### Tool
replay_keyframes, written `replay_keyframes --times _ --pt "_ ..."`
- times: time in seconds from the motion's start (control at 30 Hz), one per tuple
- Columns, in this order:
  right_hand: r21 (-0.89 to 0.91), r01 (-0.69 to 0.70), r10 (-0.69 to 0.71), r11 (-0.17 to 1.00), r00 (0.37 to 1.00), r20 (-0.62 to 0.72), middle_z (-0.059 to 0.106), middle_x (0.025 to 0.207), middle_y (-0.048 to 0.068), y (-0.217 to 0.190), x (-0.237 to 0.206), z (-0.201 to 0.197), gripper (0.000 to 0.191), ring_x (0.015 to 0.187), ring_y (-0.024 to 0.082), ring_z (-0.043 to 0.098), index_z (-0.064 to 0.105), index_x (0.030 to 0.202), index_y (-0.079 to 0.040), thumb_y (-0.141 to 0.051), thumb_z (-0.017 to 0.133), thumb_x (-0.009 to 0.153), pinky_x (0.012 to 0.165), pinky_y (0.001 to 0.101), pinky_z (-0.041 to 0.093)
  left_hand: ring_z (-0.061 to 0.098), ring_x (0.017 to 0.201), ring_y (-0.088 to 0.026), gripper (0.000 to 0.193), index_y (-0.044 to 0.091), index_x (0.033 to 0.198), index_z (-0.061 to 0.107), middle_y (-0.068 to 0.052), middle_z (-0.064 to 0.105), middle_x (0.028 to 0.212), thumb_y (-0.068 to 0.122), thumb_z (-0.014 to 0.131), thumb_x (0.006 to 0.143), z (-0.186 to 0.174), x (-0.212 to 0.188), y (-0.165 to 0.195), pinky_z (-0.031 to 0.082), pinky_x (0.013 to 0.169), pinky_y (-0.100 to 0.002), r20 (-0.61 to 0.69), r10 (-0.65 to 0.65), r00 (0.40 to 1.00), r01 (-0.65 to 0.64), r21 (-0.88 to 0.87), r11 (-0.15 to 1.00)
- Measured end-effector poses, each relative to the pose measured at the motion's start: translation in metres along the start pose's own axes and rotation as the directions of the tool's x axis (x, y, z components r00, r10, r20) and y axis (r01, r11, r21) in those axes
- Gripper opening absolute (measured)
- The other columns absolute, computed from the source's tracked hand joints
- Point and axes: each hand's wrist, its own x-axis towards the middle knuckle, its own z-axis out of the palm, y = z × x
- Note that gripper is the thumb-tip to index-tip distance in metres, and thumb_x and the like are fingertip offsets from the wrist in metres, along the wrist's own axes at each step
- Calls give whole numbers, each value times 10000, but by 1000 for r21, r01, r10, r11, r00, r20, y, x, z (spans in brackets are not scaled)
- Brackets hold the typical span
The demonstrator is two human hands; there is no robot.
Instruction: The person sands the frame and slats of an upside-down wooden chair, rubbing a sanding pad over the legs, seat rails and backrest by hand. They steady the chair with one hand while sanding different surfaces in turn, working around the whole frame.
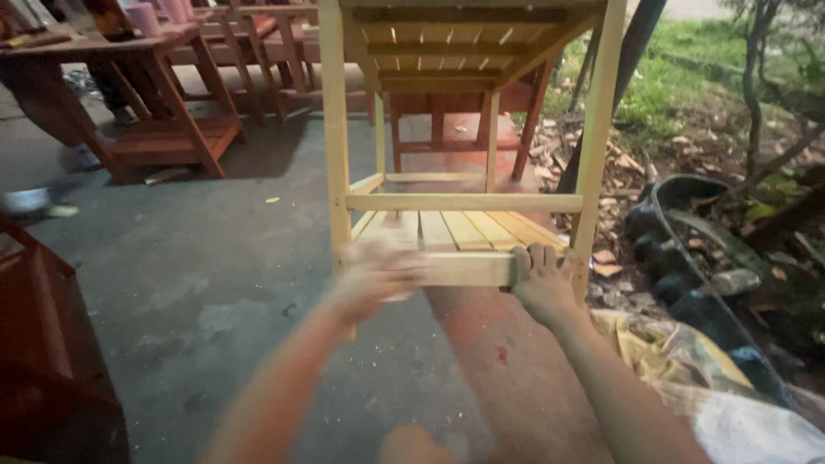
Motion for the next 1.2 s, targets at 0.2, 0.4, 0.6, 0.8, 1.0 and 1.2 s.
replay_keyframes --times 0.2,0.4,0.6,0.8,1.0,1.2 --pt "18 -37 38 999 999 -11 479 1218 105 2 1 -12 792 1241 299 426 407 1376 -93 -551 709 804 1093 690 219 338 1487 -265 400 343 1341 658 75 525 1488 338 609 945 1 0 15 164 1207 -593 -102 -172 980 185 136 973" --pt "31 -44 41 999 996 84 468 1244 113 5 -1 -7 826 1271 309 402 398 1373 -98 -564 718 771 1084 691 187 264 1468 -385 537 388 1453 591 64 418 1630 258 535 935 34 46 54 157 1013 -725 204 -323 924 322 39 946" --pt "-41 -42 42 998 999 13 484 1259 99 8 0 -8 684 1272 305 426 419 1374 -116 -485 698 870 1116 696 183 200 1522 -168 513 417 1470 508 182 373 1580 381 493 958 -49 -11 20 88 1213 -664 410 -291 864 228 196 954" --pt "39 -32 30 999 998 48 481 1245 118 3 -1 -18 831 1247 317 425 399 1366 -89 -563 735 772 1070 719 198 245 1571 -147 418 311 1390 611 179 456 1591 282 525 982 17 42 50 78 1302 -564 268 13 963 -53 145 988" --pt "56 -42 39 998 998 46 481 1229 117 3 0 -17 828 1258 309 418 402 1377 -87 -567 734 790 1098 713 200 246 1512 -152 443 370 1317 660 192 469 1521 256 554 903 -33 -32 -4 41 1239 -563 125 -102 987 85 136 987" --pt "52 -46 42 998 996 79 467 1243 108 4 0 -15 825 1273 310 404 399 1374 -102 -554 743 776 1097 706 187 214 1567 -124 490 377 1455 542 197 415 1585 251 567 982 22 43 50 5 1271 -590 157 62 986 -91 186 978"
